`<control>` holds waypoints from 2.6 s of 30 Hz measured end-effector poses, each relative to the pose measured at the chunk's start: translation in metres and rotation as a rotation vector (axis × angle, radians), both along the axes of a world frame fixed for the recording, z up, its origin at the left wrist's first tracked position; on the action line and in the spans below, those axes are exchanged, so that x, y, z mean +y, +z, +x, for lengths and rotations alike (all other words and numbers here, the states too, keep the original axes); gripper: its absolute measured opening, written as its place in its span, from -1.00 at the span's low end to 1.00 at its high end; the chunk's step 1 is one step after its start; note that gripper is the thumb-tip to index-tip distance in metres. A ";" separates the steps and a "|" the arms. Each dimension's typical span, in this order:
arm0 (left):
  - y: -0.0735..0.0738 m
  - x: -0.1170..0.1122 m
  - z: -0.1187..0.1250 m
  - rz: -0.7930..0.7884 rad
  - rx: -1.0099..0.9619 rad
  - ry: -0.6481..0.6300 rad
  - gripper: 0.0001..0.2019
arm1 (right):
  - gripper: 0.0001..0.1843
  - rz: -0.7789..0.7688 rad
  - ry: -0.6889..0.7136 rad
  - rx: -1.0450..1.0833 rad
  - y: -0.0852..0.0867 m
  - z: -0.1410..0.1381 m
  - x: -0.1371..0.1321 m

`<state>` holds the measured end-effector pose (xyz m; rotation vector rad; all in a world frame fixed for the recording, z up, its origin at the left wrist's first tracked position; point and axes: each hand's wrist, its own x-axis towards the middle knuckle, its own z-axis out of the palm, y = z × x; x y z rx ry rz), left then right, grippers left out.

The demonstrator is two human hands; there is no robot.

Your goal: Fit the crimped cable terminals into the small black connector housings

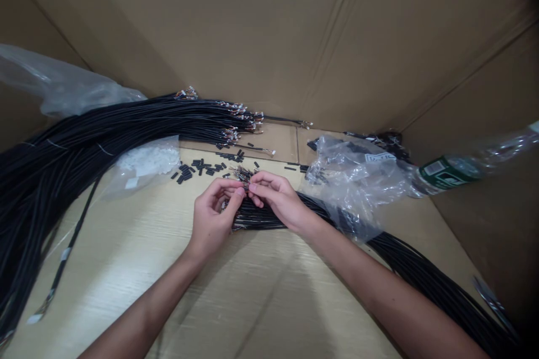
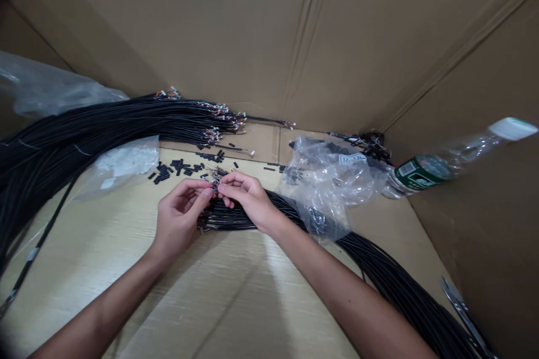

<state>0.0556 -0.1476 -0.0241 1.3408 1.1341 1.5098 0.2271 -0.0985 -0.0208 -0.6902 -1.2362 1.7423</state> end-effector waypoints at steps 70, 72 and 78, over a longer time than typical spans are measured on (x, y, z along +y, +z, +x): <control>0.002 0.003 -0.007 -0.033 0.086 -0.004 -0.78 | -0.76 0.105 -0.030 -0.051 0.004 -0.002 -0.004; 0.002 0.004 -0.007 -0.044 0.085 0.005 -0.76 | -0.77 0.112 -0.046 -0.035 0.003 -0.002 -0.004; 0.000 0.006 -0.006 -0.076 0.079 0.039 -0.72 | -0.78 0.160 -0.029 -0.072 0.000 -0.003 -0.005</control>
